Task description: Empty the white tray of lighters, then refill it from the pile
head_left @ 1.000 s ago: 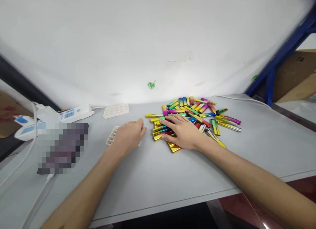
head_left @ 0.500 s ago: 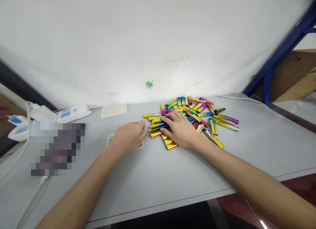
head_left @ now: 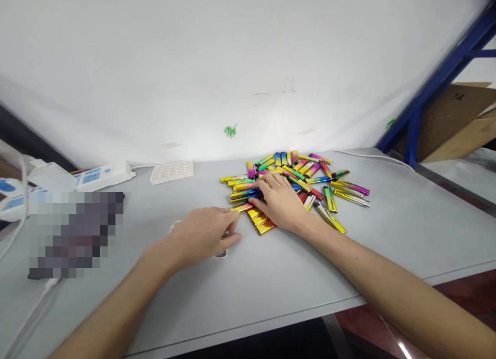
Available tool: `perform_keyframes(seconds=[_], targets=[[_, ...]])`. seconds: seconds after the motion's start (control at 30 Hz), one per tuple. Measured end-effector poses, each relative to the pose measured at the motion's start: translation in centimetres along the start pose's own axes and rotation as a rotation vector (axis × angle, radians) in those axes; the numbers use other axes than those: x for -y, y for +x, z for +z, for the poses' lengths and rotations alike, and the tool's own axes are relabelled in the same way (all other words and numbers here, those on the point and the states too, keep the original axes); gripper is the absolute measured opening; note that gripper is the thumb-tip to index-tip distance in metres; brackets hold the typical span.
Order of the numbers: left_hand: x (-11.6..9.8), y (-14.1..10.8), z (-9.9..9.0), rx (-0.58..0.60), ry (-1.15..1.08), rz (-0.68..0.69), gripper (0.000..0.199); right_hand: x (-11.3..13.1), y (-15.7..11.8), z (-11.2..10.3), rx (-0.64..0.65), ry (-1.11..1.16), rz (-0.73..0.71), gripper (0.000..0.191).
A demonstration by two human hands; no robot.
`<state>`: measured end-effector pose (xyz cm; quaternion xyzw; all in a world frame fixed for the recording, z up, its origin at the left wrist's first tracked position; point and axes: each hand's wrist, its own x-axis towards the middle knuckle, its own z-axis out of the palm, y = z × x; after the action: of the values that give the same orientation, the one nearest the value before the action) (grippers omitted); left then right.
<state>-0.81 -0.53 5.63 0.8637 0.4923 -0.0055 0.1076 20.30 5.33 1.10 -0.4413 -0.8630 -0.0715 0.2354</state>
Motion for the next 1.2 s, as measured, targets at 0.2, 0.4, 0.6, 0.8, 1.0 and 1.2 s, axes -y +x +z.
perform_keyframes(seconds=[0.2, 0.4, 0.6, 0.8, 1.0, 1.2], targets=[[-1.5, 0.1, 0.5, 0.021, -0.021, 0.116, 0.019, -0.3, -0.6, -1.9, 0.012, 0.097, -0.041, 0.025], [-1.4, 0.4, 0.7, -0.017, -0.078, 0.130, 0.013, -1.4, -1.4, -5.1, 0.219, 0.293, -0.118, 0.018], [0.7, 0.3, -0.2, -0.169, -0.186, 0.054, 0.019, -1.7, -1.6, -5.5, 0.431, 0.378, -0.155, 0.032], [3.7, -0.3, -1.2, -0.002, -0.196, -0.061, 0.041, -1.2, -1.7, -5.1, 0.382, 0.289, -0.181, 0.026], [3.8, 0.2, -0.3, -0.055, -0.191, -0.030, 0.031, -0.2, -1.9, -4.8, 0.319, 0.251, -0.272, 0.013], [3.6, 0.4, 0.0, -0.108, -0.177, -0.013, 0.028, 0.4, -2.2, -4.8, 0.292, 0.141, -0.303, 0.005]])
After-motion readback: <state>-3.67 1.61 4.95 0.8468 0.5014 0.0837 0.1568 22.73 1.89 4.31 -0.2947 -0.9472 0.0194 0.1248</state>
